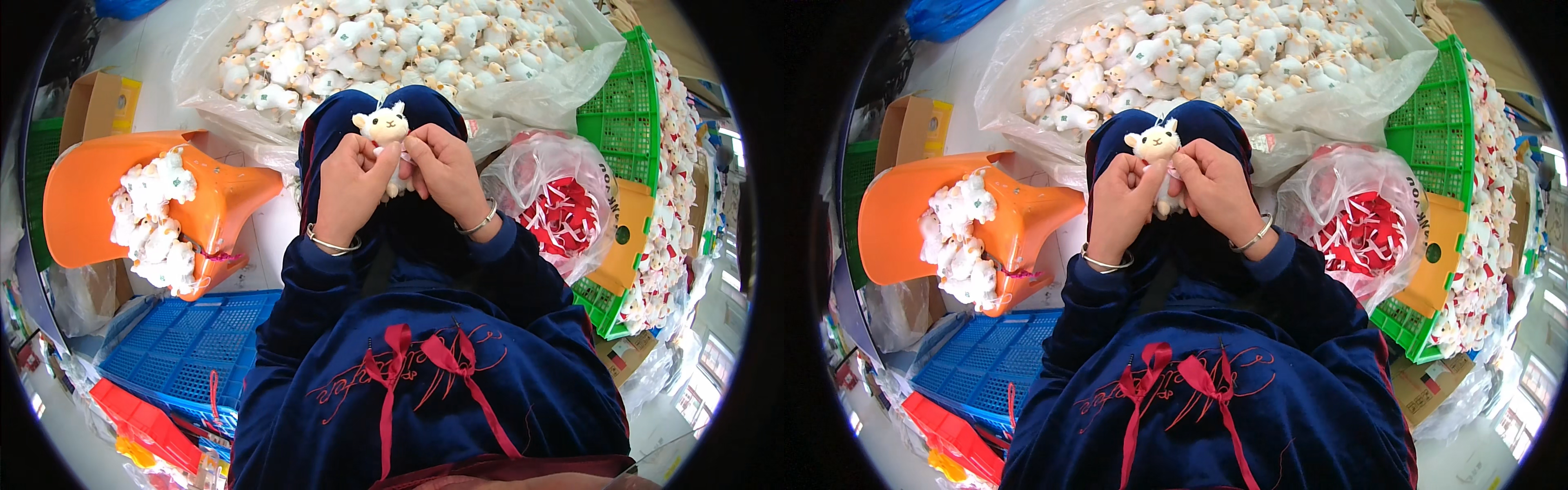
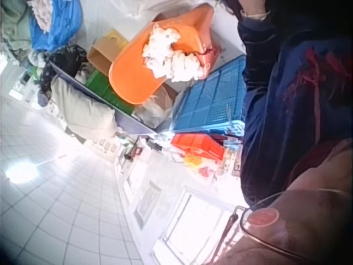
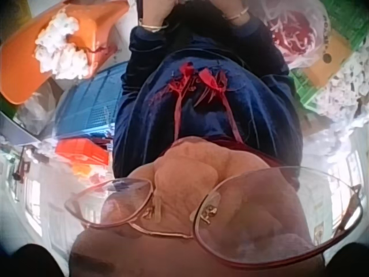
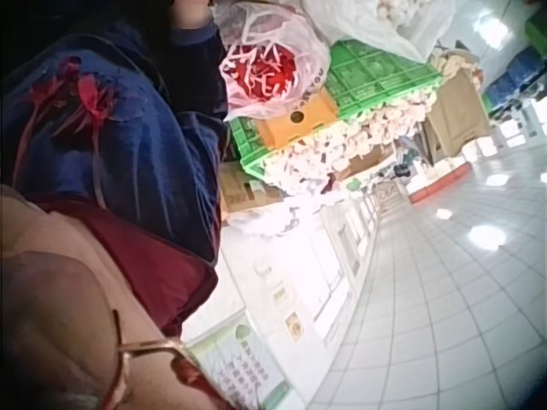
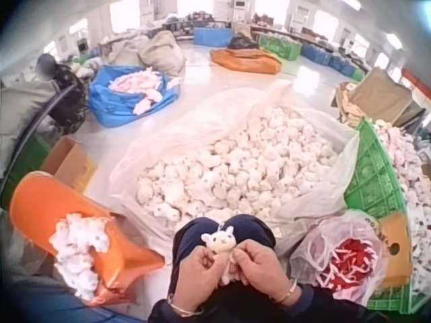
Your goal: The person sits on the floor and ties red ribbons around the necks of small white plush toys. They pick up each toy, wrap the ribbon, and tie a knot before placing the finished toy aside.
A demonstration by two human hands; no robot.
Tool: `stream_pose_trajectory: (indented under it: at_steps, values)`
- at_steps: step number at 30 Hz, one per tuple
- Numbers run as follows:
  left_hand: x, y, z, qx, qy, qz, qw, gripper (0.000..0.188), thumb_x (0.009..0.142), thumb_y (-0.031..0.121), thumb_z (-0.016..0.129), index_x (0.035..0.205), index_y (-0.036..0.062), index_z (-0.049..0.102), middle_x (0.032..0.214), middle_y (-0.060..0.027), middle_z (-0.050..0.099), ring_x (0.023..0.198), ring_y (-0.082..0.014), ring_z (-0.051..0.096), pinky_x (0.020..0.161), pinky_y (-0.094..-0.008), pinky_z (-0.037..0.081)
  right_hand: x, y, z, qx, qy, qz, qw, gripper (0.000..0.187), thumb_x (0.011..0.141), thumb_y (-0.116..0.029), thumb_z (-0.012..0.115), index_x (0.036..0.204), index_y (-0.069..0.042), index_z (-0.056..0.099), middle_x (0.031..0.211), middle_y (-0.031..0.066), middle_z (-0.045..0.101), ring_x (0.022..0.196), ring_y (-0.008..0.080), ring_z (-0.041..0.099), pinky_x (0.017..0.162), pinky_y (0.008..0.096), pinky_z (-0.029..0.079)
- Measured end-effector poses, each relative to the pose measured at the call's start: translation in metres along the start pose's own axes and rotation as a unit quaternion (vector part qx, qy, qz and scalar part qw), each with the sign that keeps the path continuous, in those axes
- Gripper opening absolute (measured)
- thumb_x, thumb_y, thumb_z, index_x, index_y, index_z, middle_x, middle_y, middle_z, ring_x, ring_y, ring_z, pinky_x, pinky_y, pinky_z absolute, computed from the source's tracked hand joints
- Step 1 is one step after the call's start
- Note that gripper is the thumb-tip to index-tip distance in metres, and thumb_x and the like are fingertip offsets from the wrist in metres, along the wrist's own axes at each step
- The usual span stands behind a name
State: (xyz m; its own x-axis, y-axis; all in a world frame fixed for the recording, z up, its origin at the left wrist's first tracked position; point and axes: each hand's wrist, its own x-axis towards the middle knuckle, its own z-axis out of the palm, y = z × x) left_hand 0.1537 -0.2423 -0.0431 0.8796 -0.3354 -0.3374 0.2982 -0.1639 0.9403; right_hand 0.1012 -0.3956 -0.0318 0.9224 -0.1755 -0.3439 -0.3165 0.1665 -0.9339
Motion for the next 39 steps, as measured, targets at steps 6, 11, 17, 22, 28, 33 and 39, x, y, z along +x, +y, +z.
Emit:
stream_pose_trajectory:
  at_steps: [6, 11, 17, 22, 28, 33, 39]
  values:
    - [0.006, -0.010, -0.001, 0.078, 0.010, 0.017, 0.997, 0.029, 0.085, 0.021, 0.077, 0.078, -0.0003, 0.058, 0.066, -0.0069, 0.064, 0.056, -0.0095, 0.058, 0.055, -0.0268, 0.050, -0.001, 0.006, 0.003, -0.039, 0.016, -0.015, 0.999, 0.017, 0.104, -0.014, 0.053, 0.092, -0.003, 0.058, 0.072, 0.0012, 0.064, 0.049, 0.0050, 0.049, 0.045, 0.0213, 0.039]
    - [0.003, -0.004, 0.000, 0.058, 0.006, -0.015, 0.998, 0.024, 0.086, 0.017, 0.075, 0.081, -0.0006, 0.059, 0.067, -0.0064, 0.065, 0.057, -0.0091, 0.059, 0.055, -0.0264, 0.050, 0.001, 0.014, 0.004, 0.016, 0.025, -0.035, 0.999, 0.017, 0.104, -0.015, 0.055, 0.092, -0.003, 0.059, 0.070, 0.0004, 0.064, 0.050, 0.0034, 0.047, 0.046, 0.0209, 0.038]
    - [0.004, -0.014, -0.008, 0.060, 0.005, 0.051, 0.997, 0.017, 0.087, 0.012, 0.071, 0.086, -0.0013, 0.060, 0.071, -0.0056, 0.065, 0.060, -0.0073, 0.059, 0.057, -0.0256, 0.049, 0.001, -0.008, -0.003, -0.046, 0.012, 0.009, 0.999, 0.022, 0.105, -0.020, 0.055, 0.094, -0.003, 0.063, 0.075, 0.0012, 0.067, 0.050, 0.0030, 0.046, 0.045, 0.0212, 0.036]
    - [0.002, -0.009, -0.022, 0.048, -0.017, 0.076, 0.996, 0.023, 0.090, 0.014, 0.067, 0.103, -0.0037, 0.064, 0.089, -0.0095, 0.069, 0.057, -0.0073, 0.055, 0.054, -0.0254, 0.046, -0.005, -0.022, -0.028, -0.094, 0.068, -0.018, 0.993, 0.020, 0.104, -0.019, 0.056, 0.098, -0.002, 0.065, 0.081, 0.0010, 0.068, 0.049, 0.0024, 0.045, 0.044, 0.0220, 0.035]
    - [0.006, 0.019, -0.024, -0.006, -0.020, -0.048, 0.999, 0.048, 0.096, 0.032, 0.067, 0.120, -0.0081, 0.060, 0.097, -0.0132, 0.073, 0.062, -0.0110, 0.061, 0.055, -0.0251, 0.049, -0.010, -0.026, -0.030, -0.188, 0.077, -0.101, 0.974, 0.013, 0.098, -0.011, 0.063, 0.098, 0.002, 0.064, 0.086, 0.0023, 0.069, 0.067, 0.0066, 0.059, 0.061, 0.0220, 0.049]
    - [0.015, 0.008, -0.007, 0.097, -0.019, 0.025, 0.995, 0.046, 0.092, 0.034, 0.072, 0.111, -0.0067, 0.062, 0.085, -0.0110, 0.071, 0.063, -0.0138, 0.064, 0.055, -0.0280, 0.049, -0.008, -0.026, -0.012, -0.170, 0.026, -0.058, 0.983, 0.010, 0.093, -0.005, 0.067, 0.099, 0.002, 0.063, 0.086, 0.0040, 0.068, 0.073, 0.0077, 0.063, 0.066, 0.0244, 0.052]
    - [0.009, 0.006, -0.005, 0.073, -0.049, -0.001, 0.996, 0.038, 0.089, 0.023, 0.071, 0.105, -0.0085, 0.060, 0.084, -0.0173, 0.069, 0.069, -0.0227, 0.071, 0.058, -0.0332, 0.055, -0.011, -0.004, -0.012, -0.166, -0.004, -0.063, 0.984, 0.010, 0.092, -0.003, 0.067, 0.097, 0.000, 0.059, 0.081, 0.0039, 0.064, 0.071, 0.0095, 0.061, 0.065, 0.0267, 0.051]
